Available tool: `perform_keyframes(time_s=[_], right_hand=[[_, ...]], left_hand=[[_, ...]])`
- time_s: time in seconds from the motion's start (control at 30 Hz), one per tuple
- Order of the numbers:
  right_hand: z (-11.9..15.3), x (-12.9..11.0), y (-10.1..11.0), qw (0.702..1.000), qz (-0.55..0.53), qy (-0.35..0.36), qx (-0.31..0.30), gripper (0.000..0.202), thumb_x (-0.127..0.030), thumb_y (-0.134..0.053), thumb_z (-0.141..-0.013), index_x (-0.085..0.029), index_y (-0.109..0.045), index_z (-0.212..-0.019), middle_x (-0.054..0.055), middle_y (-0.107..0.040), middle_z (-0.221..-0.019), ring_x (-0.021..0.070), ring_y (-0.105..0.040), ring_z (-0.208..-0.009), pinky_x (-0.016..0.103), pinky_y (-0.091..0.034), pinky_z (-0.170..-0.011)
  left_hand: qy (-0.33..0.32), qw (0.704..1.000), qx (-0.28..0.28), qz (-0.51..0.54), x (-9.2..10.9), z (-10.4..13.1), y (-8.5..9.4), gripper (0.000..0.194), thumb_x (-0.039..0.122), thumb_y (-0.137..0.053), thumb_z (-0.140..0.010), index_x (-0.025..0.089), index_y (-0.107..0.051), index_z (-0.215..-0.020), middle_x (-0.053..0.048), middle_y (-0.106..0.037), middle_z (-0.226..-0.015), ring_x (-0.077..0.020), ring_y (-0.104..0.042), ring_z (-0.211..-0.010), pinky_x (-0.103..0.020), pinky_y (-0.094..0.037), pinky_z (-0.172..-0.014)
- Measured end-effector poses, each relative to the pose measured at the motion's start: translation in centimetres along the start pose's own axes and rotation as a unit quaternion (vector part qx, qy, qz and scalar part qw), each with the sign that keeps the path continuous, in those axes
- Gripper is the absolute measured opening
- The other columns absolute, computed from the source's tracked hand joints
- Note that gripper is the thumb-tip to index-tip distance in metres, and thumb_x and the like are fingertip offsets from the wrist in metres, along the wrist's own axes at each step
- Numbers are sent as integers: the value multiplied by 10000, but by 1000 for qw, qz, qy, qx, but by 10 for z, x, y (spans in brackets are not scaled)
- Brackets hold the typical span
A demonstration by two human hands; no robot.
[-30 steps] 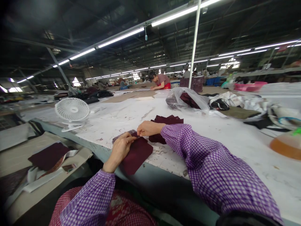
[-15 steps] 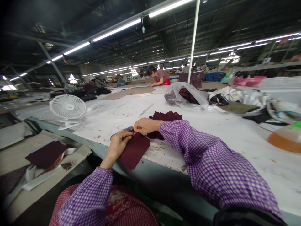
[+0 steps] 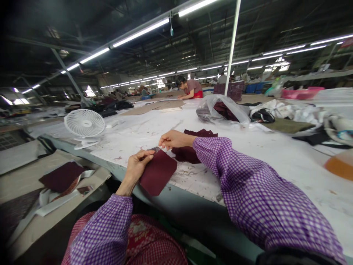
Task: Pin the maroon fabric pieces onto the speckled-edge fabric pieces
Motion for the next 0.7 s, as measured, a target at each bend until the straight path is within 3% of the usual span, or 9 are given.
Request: perform_keyframes(time_s=[0.27, 0.7], right_hand=[[-2, -2, -6, 983, 176, 48, -36, 204, -138, -515, -810, -104, -680, -926, 31, -674, -698, 112, -612, -626, 215, -432, -639], [-2, -1, -8, 979, 191, 61, -40, 209, -148, -514, -825, -106, -678, -947, 27, -675, -694, 107, -612, -614, 210, -426, -629]], left_hand=[[-67, 991, -16, -112, 9, 0, -9, 172, 180, -589, -756, 203, -735, -843, -16, -637, -793, -148, -591, -761, -271, -465, -723], [-68, 989, -28, -128, 7, -1, -9, 174, 179, -590, -763, 190, -737, -856, -18, -627, -775, -148, -584, -740, -274, -451, -709]])
Point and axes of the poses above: each hand's wrist, its own z-axis away from the middle knuckle, its own y-axis out of the back of the hand, x = y × z, the point moved 8 cm from there along -z, towards the middle knuckle
